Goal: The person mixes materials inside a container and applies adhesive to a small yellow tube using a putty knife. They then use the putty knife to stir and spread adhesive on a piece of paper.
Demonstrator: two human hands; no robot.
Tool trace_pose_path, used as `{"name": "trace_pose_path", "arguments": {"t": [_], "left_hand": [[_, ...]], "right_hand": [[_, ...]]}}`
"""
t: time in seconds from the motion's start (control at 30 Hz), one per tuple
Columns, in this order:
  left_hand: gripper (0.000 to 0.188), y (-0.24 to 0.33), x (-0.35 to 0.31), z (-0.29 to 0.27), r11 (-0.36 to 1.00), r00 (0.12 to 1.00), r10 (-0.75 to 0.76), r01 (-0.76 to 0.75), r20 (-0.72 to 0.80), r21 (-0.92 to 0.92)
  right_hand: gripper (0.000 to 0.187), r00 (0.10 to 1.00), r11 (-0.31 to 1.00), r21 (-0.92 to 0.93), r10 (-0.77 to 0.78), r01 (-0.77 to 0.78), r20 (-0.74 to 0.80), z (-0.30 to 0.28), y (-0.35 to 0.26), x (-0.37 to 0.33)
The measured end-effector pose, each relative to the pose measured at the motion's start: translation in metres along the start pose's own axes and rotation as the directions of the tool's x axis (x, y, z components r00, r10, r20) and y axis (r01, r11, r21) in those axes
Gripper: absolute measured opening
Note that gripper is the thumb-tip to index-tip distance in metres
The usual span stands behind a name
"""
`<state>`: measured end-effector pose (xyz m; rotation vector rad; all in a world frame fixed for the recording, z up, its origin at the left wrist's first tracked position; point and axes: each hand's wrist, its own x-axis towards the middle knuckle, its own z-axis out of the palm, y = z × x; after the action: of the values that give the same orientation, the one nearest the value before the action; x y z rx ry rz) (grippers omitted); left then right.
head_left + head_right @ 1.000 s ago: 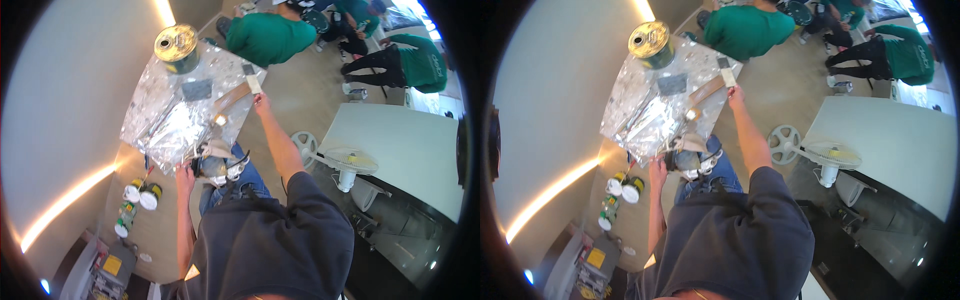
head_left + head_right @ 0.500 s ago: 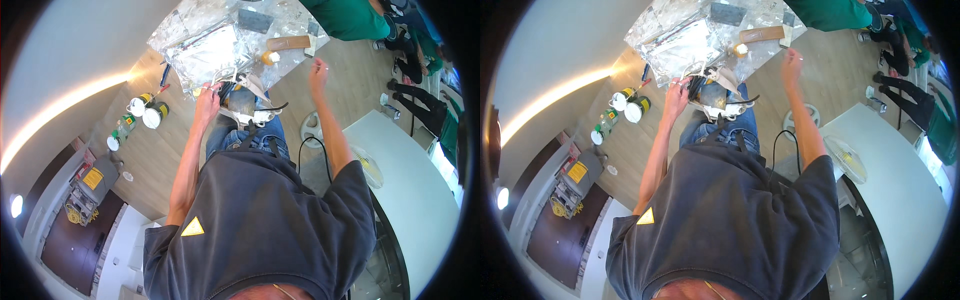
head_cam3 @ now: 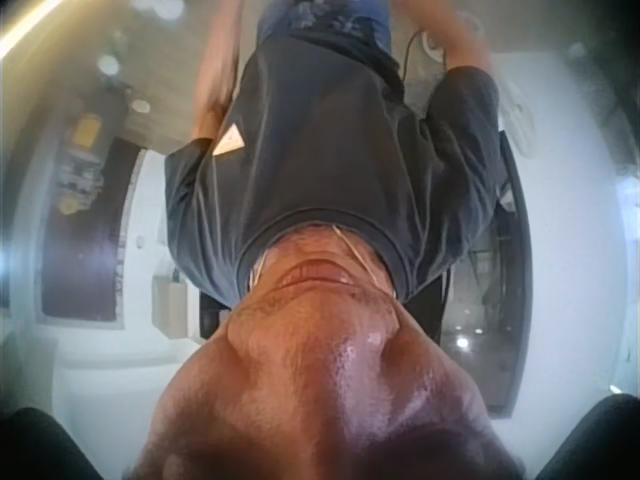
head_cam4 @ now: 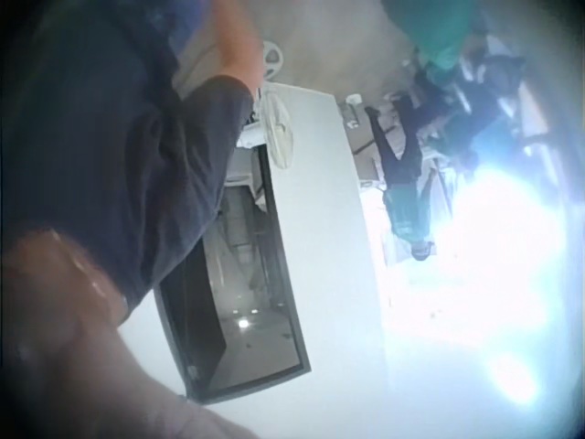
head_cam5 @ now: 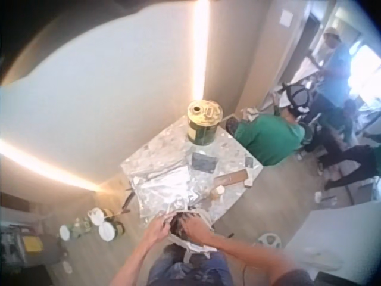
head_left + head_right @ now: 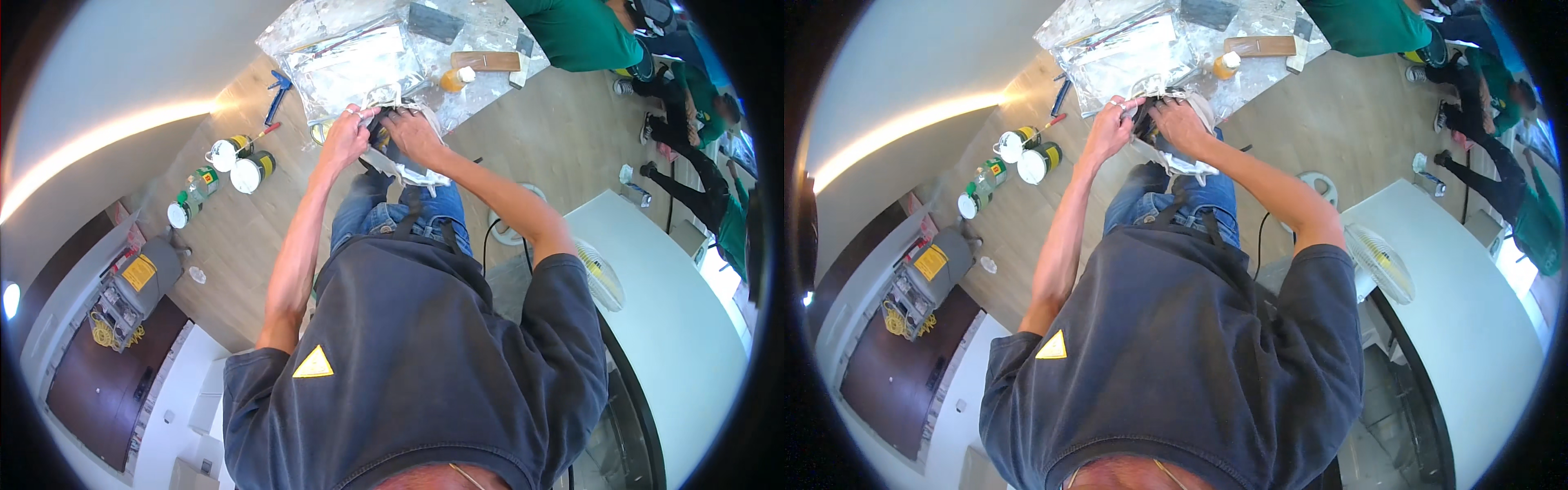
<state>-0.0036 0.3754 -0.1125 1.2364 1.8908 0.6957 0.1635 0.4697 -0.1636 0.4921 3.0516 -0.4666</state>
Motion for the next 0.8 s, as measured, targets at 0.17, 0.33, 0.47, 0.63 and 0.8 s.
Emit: {"name": "trace_pose_path", "arguments": {"t": [0.17, 0.33, 0.47, 0.63, 0.8], "left_hand": [[0.048, -0.016, 0.007, 0.011, 0.992, 0.987, 0.113, -0.106, -0.115, 0.066], [0.049, -0.019, 0.002, 0.009, 0.995, 0.986, 0.095, -0.087, -0.138, 0.057], [0.049, -0.022, -0.001, 0.010, 0.993, 0.984, 0.107, -0.099, -0.143, 0.063], [0.050, -0.015, -0.004, 0.001, 0.992, 0.992, 0.099, -0.092, -0.077, 0.090], [0.050, -0.008, -0.004, 0.003, 0.991, 0.990, 0.118, -0.113, -0.071, 0.075]], "right_hand": [[0.018, 0.995, 0.995, -0.037, -0.095, 0.096, 0.024, 0.006, 0.008, -0.029], [0.018, 0.986, 0.986, -0.025, -0.165, 0.166, 0.026, -0.008, 0.011, -0.039], [0.016, 0.974, 0.980, -0.021, -0.196, 0.199, 0.118, -0.018, 0.011, -0.036], [0.016, 0.968, 0.973, -0.036, -0.222, 0.228, 0.121, -0.009, 0.015, -0.025], [0.017, 0.980, 0.982, -0.037, -0.182, 0.185, 0.078, 0.006, 0.014, -0.021]]}}
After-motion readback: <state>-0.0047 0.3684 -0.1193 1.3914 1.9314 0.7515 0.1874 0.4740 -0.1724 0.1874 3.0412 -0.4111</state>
